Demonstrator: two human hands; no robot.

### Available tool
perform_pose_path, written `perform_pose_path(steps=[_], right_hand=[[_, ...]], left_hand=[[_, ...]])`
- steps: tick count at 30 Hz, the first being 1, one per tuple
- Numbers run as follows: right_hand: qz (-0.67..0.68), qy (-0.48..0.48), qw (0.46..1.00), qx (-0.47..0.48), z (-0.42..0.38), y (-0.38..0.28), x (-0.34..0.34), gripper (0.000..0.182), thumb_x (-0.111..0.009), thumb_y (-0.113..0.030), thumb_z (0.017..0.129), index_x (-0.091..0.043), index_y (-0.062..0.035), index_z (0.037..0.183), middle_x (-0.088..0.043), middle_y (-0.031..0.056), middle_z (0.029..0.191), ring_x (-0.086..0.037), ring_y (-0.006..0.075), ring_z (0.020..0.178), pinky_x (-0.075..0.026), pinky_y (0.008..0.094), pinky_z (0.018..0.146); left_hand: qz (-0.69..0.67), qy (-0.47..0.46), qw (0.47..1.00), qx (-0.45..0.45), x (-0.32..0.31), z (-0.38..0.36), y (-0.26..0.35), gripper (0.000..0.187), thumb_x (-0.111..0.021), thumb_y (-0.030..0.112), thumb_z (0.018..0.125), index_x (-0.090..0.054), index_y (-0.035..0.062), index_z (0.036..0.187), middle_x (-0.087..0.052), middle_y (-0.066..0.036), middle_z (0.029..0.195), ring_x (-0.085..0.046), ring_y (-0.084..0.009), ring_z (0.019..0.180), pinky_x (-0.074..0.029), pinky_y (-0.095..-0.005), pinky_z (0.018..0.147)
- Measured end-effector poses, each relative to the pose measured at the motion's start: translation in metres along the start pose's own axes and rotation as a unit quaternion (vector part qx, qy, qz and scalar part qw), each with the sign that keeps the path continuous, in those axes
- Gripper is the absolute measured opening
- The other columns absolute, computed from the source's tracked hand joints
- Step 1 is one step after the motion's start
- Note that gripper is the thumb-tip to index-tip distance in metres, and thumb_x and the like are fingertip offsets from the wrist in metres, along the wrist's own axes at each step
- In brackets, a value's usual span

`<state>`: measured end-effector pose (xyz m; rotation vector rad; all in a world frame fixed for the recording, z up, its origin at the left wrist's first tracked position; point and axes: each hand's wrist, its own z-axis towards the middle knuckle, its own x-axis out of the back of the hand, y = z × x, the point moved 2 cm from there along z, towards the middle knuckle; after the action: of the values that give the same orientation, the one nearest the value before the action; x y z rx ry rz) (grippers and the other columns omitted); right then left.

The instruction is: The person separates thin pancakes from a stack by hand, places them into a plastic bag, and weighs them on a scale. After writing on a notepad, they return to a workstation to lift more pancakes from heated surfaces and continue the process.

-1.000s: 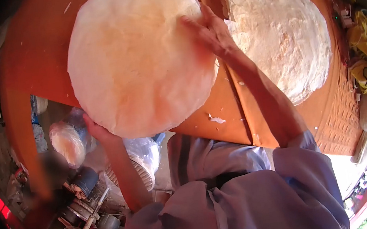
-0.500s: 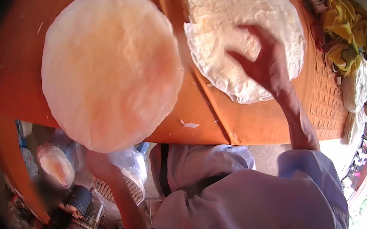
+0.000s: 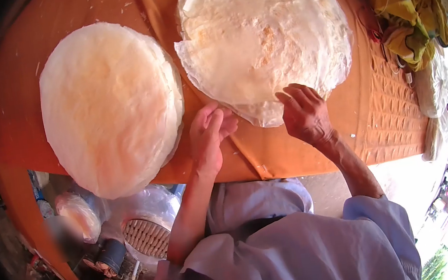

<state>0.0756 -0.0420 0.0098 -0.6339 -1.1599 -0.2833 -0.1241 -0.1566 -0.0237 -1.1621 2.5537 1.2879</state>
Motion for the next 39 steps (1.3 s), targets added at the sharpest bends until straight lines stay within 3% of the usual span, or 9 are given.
perform_pose_path(steps=[2,8,10,14,21,24,32,34,39], right_hand=[[0.027,-0.002,0.997,-0.078,0.0,0.001,0.006,0.036,-0.068,-0.007,0.068,-0.06,-0.004,0.103,-0.06,0.0129,0.1,-0.059,0.0298,0.093,-0.05,0.0403,0.077],[-0.003,0.014,1.0,-0.023,0.02,0.043,0.008,0.013,-0.067,-0.005,0.071,-0.063,-0.0077,0.084,-0.062,0.0084,0.084,-0.061,0.0265,0.075,-0.05,0.0352,0.062],[0.05,0.107,0.987,-0.11,0.059,0.051,0.08,0.011,-0.06,-0.003,0.083,-0.068,-0.0056,0.09,-0.068,0.0098,0.08,-0.066,0.0242,0.07,-0.053,0.0329,0.062],[-0.107,0.25,0.96,-0.066,0.094,0.007,0.182,0.01,-0.06,-0.003,0.086,-0.069,-0.0048,0.09,-0.07,0.0087,0.083,-0.068,0.0182,0.074,-0.053,0.0282,0.065],[0.021,-0.057,0.998,0.005,0.043,0.044,-0.007,0.011,-0.058,0.001,0.069,-0.056,-0.0047,0.078,-0.056,0.0092,0.074,-0.057,0.0258,0.073,-0.05,0.0379,0.062],[0.046,0.064,0.997,-0.002,0.044,0.037,-0.004,0.015,-0.061,0.0,0.067,-0.059,-0.0041,0.08,-0.056,0.0075,0.074,-0.057,0.0252,0.072,-0.05,0.0373,0.063],[0.049,0.004,0.999,0.016,0.053,0.029,-0.005,0.012,-0.066,-0.008,0.068,-0.059,-0.0063,0.078,-0.058,0.0066,0.085,-0.057,0.0265,0.081,-0.049,0.0386,0.068],[0.069,-0.026,0.997,0.027,0.039,0.025,-0.004,0.034,-0.072,-0.019,0.069,-0.062,-0.0075,0.099,-0.058,0.0113,0.112,-0.055,0.0304,0.106,-0.048,0.0403,0.082],[-0.024,-0.003,1.0,-0.008,0.043,0.042,-0.01,0.026,-0.069,-0.011,0.071,-0.064,-0.0088,0.097,-0.061,0.0099,0.109,-0.058,0.0294,0.102,-0.049,0.0403,0.077]], left_hand=[[-0.022,-0.027,0.999,-0.004,-0.014,0.002,0.005,0.032,-0.052,0.019,0.095,-0.049,0.001,0.121,-0.061,-0.011,0.101,-0.063,-0.0209,0.09,-0.053,-0.0321,0.078],[-0.067,-0.08,0.994,-0.044,-0.042,0.013,0.008,0.027,-0.052,0.016,0.095,-0.051,-0.0002,0.116,-0.061,-0.012,0.101,-0.062,-0.0221,0.092,-0.052,-0.0336,0.082],[-0.059,-0.051,0.996,-0.032,-0.043,0.014,0.007,0.028,-0.051,0.015,0.095,-0.05,-0.0011,0.118,-0.06,-0.013,0.102,-0.062,-0.0223,0.092,-0.052,-0.0337,0.082],[-0.003,0.009,1.0,0.01,-0.038,0.012,0.008,0.037,-0.051,0.015,0.095,-0.044,-0.0038,0.125,-0.058,-0.017,0.108,-0.062,-0.0239,0.097,-0.052,-0.0339,0.085],[-0.07,-0.014,0.997,0.002,-0.041,0.019,-0.005,0.033,-0.053,0.014,0.094,-0.048,-0.0021,0.123,-0.06,-0.015,0.109,-0.062,-0.0241,0.1,-0.052,-0.0343,0.085],[-0.097,-0.039,0.995,0.012,-0.045,0.024,-0.007,0.019,-0.054,0.014,0.094,-0.054,0.0017,0.108,-0.063,-0.012,0.102,-0.064,-0.0227,0.093,-0.053,-0.0327,0.08],[-0.099,-0.086,0.988,0.081,-0.052,0.04,-0.006,0.014,-0.053,0.019,0.094,-0.054,0.0049,0.097,-0.066,-0.012,0.087,-0.065,-0.019,0.068,-0.05,-0.0251,0.053],[-0.097,-0.115,0.987,0.062,-0.047,0.047,-0.01,0.016,-0.052,0.019,0.093,-0.055,0.0046,0.1,-0.066,-0.013,0.091,-0.066,-0.0203,0.073,-0.05,-0.026,0.056],[-0.159,-0.128,0.979,0.013,-0.063,0.048,-0.005,0.025,-0.051,0.02,0.093,-0.054,0.0034,0.111,-0.062,-0.015,0.107,-0.063,-0.0245,0.096,-0.051,-0.0333,0.077]])
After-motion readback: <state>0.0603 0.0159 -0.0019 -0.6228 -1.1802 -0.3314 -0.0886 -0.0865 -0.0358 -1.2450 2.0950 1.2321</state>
